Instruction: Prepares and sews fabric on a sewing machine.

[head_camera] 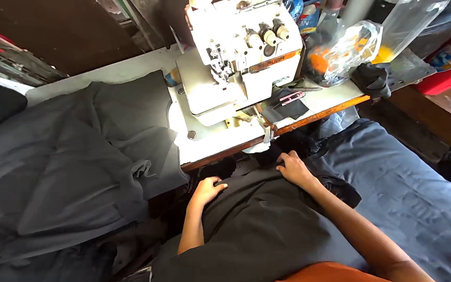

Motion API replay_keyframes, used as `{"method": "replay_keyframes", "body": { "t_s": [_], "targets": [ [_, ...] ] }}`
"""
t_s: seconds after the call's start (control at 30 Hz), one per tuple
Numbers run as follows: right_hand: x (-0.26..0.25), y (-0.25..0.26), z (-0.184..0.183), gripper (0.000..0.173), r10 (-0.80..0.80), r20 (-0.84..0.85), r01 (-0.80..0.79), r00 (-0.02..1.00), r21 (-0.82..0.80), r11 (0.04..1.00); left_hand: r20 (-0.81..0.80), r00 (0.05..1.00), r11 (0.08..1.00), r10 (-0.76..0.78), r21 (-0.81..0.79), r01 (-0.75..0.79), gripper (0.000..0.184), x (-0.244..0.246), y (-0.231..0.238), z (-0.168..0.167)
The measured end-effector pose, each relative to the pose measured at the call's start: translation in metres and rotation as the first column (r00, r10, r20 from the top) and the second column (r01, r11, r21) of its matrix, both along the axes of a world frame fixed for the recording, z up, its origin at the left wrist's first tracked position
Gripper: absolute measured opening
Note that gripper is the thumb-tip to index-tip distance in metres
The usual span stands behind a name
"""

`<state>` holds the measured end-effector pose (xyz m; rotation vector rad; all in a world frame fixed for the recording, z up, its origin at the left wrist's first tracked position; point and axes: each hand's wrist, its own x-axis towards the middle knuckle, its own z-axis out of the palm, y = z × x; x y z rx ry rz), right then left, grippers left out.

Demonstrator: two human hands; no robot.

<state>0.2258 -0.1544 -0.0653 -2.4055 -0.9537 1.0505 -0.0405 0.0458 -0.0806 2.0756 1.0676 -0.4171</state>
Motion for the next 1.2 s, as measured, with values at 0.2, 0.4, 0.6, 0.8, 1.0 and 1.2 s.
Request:
{"method": "replay_keyframes", "body": {
  "t_s": [0.2, 0.4, 0.6, 0.8, 1.0, 1.2],
  "targets": [
    [0.01, -0.002, 0.008, 0.055, 0.004, 0.14, 0.02, 0.99, -0.165, 0.986, 0.013, 0.999, 0.999, 0.041, 0.034, -0.042, 0.036, -0.007, 0.001, 0.004],
    [0.017, -0.002, 0.001, 0.042, 0.124, 0.084, -0.099, 0.989, -0.25, 0.963, -0.054, 0.997, 0.997, 0.061, 0.054, -0.058, 0.045, 0.0, 0.001, -0.003],
    [0.016, -0.007, -0.003, 0.029, -0.002, 0.035, -0.007, 0.999, 0.249, 0.968, -0.095, 0.995, 1.0, -0.015, -0.007, 0.014, 0.034, 0.002, 0.001, 0.0],
    [0.021, -0.003, 0.011, 0.023, -0.054, -0.099, 0.098, 0.994, 0.514, 0.852, -0.067, 0.997, 1.0, 0.024, -0.018, -0.025, 0.042, 0.002, 0.001, 0.003],
    [0.015, 0.006, 0.017, 0.023, 0.038, -0.209, 0.109, 0.977, 0.645, 0.757, -0.032, 0.997, 0.998, 0.066, -0.02, -0.066, 0.043, -0.001, 0.002, -0.002],
    [0.015, 0.007, 0.012, 0.025, -0.002, -0.246, 0.172, 0.969, 0.67, 0.722, -0.046, 0.995, 0.996, 0.085, -0.037, -0.087, 0.04, -0.003, 0.003, 0.001]
  ]
}}
